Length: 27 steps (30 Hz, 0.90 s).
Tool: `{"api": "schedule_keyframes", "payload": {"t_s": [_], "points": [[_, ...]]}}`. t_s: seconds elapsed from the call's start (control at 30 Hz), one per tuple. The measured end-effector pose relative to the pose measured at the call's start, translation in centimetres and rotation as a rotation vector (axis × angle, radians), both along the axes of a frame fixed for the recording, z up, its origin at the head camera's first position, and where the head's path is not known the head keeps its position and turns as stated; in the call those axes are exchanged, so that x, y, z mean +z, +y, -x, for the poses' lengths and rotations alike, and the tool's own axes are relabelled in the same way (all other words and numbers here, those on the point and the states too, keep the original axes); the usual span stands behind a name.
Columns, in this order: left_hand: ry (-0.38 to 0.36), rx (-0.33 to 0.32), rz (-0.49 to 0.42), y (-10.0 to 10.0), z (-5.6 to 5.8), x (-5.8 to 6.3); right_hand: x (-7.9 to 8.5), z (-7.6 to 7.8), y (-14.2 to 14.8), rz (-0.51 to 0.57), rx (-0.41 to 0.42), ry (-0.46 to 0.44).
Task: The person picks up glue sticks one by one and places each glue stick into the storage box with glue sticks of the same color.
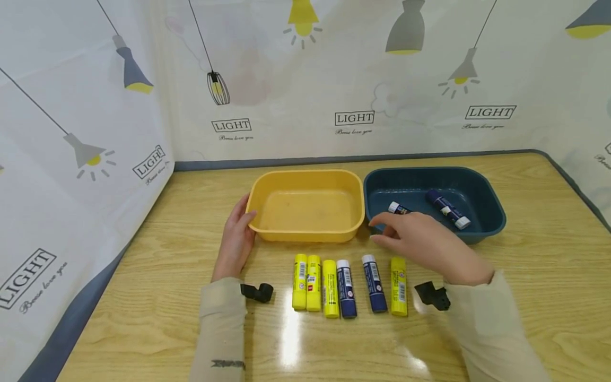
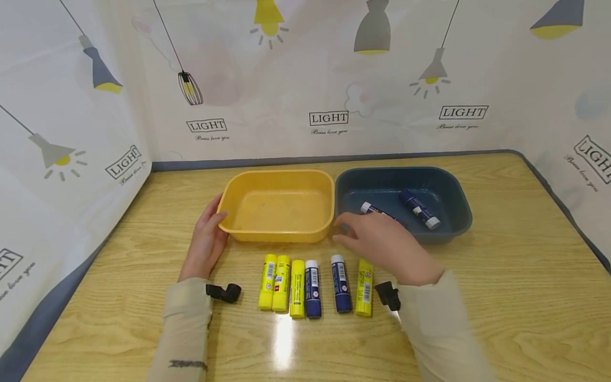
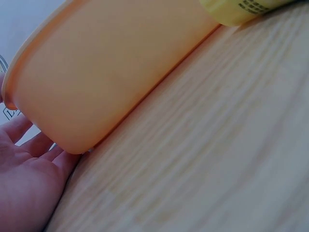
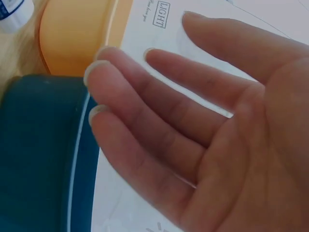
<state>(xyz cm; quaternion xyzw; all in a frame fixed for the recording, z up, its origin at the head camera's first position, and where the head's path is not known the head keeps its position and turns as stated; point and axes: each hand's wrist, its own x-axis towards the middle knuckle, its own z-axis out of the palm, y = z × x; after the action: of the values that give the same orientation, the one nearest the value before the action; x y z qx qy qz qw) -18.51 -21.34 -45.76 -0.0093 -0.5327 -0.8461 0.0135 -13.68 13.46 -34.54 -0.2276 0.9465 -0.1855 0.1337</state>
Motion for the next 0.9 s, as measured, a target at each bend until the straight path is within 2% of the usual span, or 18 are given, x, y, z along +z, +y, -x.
{"api": "schedule_keyframes", "payload": {"t_s": [0.17, 0.27, 0.9], "points": [[-0.006, -0.001, 0.002, 0.0, 0.0, 0.0, -0.6, 0.0, -0.6, -0.045, -0.023, -0.107], [-0.008, 0.0, 0.002, 0.0, 0.0, 0.0, -1.1, 0.1, -0.9, -0.05, -0.03, -0.139], [-0.003, 0.003, 0.007, 0.0, 0.0, 0.0, -2.5, 0.2, -1.8, -0.027, -0.023, -0.179]]}}
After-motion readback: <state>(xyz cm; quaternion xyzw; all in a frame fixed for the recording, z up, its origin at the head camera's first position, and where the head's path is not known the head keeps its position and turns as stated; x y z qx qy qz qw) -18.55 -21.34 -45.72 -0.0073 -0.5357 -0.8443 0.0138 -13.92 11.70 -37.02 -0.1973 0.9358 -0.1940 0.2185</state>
